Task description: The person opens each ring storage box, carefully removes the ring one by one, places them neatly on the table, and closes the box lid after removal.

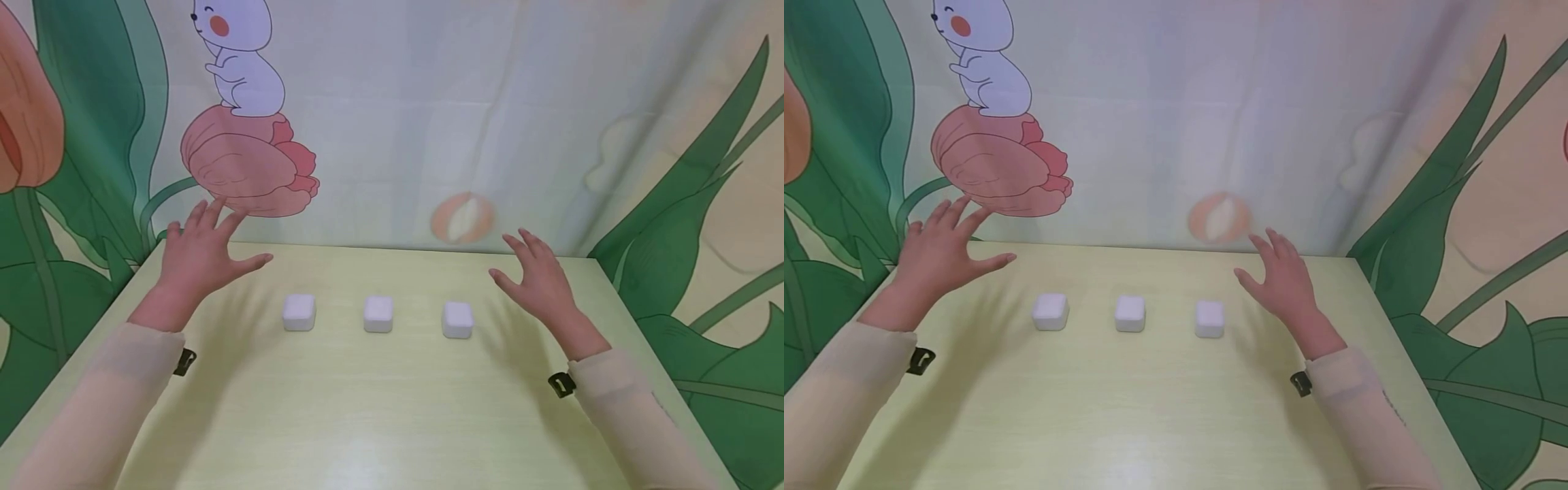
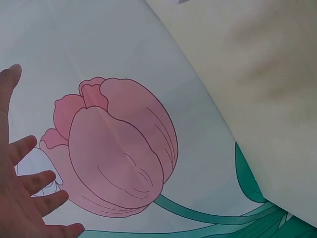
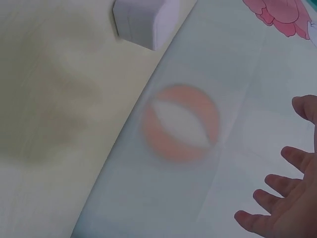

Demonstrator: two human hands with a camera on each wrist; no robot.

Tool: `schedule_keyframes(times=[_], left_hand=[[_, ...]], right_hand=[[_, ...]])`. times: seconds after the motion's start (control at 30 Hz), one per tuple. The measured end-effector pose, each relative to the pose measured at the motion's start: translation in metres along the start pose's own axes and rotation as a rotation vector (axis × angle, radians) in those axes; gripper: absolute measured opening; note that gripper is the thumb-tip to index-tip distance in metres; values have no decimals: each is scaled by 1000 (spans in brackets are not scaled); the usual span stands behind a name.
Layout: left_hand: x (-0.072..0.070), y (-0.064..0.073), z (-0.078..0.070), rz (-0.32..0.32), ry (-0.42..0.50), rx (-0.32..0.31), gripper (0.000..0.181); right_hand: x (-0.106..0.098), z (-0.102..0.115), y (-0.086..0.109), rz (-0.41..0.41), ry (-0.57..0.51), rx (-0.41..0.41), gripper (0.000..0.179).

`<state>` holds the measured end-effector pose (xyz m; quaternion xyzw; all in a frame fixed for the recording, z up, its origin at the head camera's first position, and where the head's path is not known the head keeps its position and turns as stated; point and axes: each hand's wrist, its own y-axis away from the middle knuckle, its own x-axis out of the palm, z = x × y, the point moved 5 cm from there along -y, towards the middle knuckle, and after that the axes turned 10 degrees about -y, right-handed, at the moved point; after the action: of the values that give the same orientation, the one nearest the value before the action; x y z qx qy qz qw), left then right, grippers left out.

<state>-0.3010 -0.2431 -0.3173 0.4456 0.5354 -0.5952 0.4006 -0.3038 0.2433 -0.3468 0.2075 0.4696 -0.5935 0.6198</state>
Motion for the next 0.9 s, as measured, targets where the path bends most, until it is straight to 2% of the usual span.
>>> schedule_keyframes(times=[0.17, 0.43, 0.7, 0.8, 0.9], left_hand=[[1, 4, 2, -47, 17, 14, 88], [7, 10, 8, -37, 42, -1, 75], [12, 16, 13, -70, 74, 0, 68], [17, 18, 15, -64, 100, -4, 67], [23, 21, 17, -27, 121, -18, 68]], right_hand=[[4, -3, 3, -38, -21, -5, 64], [12, -3, 7, -96, -94, -23, 57], [17, -1, 10, -124, -150, -22, 49], [21, 1, 11, -128, -168, -23, 48], [24, 3, 13, -136, -191, -39, 46]])
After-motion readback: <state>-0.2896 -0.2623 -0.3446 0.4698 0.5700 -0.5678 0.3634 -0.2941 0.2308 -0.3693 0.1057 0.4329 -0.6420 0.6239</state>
